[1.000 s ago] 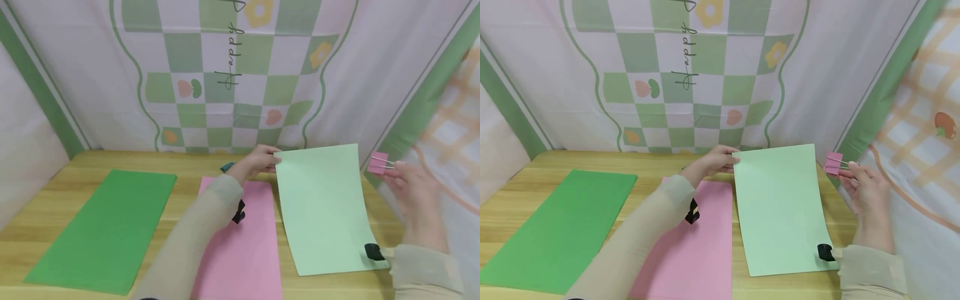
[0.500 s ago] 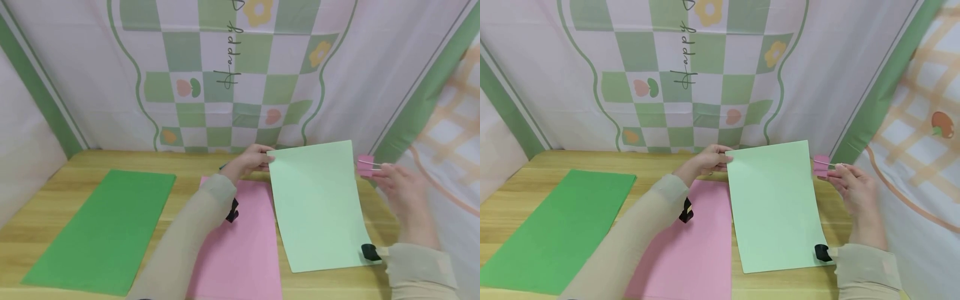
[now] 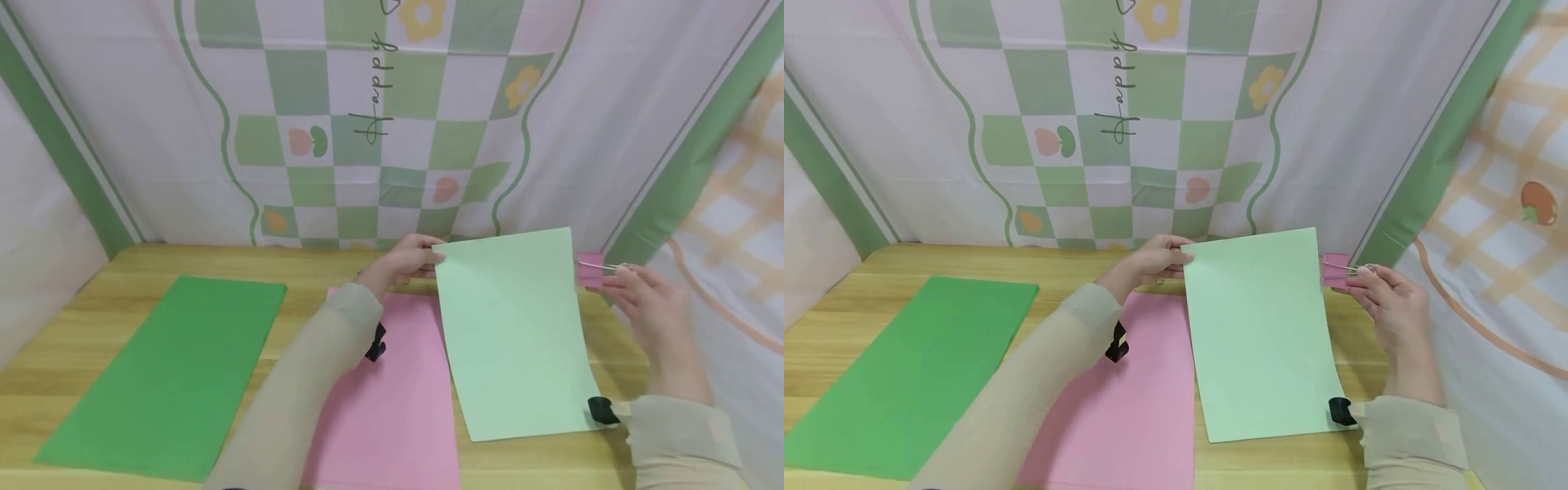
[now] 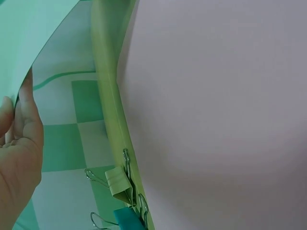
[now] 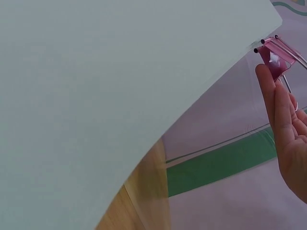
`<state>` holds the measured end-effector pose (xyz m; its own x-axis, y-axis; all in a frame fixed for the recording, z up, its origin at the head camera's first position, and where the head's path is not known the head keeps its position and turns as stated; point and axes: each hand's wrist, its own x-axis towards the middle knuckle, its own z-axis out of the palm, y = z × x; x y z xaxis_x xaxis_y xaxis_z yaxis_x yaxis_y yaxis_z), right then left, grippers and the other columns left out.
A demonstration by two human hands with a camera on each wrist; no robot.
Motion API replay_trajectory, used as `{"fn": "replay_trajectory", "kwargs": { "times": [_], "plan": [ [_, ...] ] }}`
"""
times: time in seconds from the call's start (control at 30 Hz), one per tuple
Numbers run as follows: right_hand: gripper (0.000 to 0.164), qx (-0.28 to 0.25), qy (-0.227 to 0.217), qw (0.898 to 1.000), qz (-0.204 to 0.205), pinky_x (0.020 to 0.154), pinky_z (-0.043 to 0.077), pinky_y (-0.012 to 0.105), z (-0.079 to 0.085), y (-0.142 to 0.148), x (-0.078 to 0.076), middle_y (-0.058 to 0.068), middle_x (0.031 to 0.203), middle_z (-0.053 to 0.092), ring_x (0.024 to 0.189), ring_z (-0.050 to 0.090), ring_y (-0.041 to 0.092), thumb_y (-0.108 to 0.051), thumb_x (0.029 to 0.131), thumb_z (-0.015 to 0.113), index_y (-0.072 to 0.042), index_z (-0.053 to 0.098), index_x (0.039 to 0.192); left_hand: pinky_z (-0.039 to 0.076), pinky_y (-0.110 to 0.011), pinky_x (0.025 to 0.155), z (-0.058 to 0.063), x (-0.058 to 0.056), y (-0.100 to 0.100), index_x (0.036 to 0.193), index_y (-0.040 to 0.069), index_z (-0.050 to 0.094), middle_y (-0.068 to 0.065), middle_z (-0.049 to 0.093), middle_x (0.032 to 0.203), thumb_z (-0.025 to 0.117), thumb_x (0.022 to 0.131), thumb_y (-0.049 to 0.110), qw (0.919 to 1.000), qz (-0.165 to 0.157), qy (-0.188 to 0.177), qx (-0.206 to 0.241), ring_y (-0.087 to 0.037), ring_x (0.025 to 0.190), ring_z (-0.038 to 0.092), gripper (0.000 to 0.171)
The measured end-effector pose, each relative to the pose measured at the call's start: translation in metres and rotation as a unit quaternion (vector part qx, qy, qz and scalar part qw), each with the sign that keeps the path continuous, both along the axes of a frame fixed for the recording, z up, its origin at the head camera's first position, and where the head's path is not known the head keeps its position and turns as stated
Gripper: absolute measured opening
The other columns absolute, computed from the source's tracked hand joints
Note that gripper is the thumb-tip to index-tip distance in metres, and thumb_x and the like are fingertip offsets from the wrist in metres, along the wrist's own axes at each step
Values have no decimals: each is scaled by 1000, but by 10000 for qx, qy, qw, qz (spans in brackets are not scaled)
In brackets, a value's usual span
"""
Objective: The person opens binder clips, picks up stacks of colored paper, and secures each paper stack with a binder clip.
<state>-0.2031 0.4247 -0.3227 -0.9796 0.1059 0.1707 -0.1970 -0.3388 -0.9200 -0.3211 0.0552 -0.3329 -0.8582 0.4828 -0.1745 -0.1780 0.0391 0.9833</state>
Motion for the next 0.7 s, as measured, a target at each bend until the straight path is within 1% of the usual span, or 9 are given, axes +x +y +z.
{"fn": "replay_trajectory", "kwargs": {
  "times": [0.07,0.17,0.23,0.3,0.4,0.47,0.57,0.63,0.7],
  "plan": [
    [18,-29,-15,10000,80,79,60,23,0,-1,0,8,88,75,81,75,16,3,98,55,-2,72,101,59,-22,70,1,0,0,139,5,57,-2,64,93,57,99,3,10000,10,12,10,-11,74,65,39],
    [21,-82,13,9998,189,79,60,24,0,-3,-1,9,87,75,80,76,17,6,98,53,-1,72,100,60,-34,85,1,0,0,138,6,58,-2,64,93,57,99,4,10000,-3,29,-6,-10,73,65,39],
    [22,-146,68,9995,289,79,60,24,-1,-5,-2,10,87,75,80,76,18,8,98,51,0,72,99,56,-42,96,1,0,0,138,6,58,-1,64,92,57,99,4,10000,-2,26,-15,-10,73,65,39],
    [23,-151,135,9991,364,78,60,25,-1,-7,-2,10,88,76,80,76,18,9,98,51,0,72,99,52,-47,102,1,0,0,138,6,58,-1,64,92,57,99,4,10000,-5,27,-5,-10,73,65,39],
    [25,-107,181,9984,524,78,60,25,-2,-9,-2,10,90,76,82,75,17,9,98,50,0,72,100,55,-43,98,1,0,0,138,6,58,-1,64,92,57,99,4,10000,-10,32,14,-11,74,66,39],
    [26,-36,177,9978,645,78,60,25,-1,-10,-2,8,93,75,83,75,17,8,99,48,-2,72,103,59,-35,88,1,0,0,139,6,57,-1,64,93,57,100,4,10000,-44,46,40,-11,75,66,39],
    [27,70,102,9971,757,80,60,24,-1,-9,-2,6,98,74,86,74,16,7,100,47,-5,70,106,60,-24,75,2,1,0,141,6,55,-1,63,94,56,100,5,9999,-102,98,56,-11,77,66,41],
    [27,112,77,9965,821,81,59,24,0,-8,-2,5,101,73,88,74,15,6,100,46,-6,69,108,59,-21,71,3,1,1,142,6,54,-1,62,95,56,101,6,9998,-139,122,58,-11,79,66,41],
    [27,105,53,9961,874,82,59,24,0,-7,-1,4,102,73,90,73,15,6,100,46,-6,68,109,59,-21,72,2,1,1,142,6,53,-1,61,95,56,100,6,9998,-152,127,47,-11,79,66,42]
  ]
}}
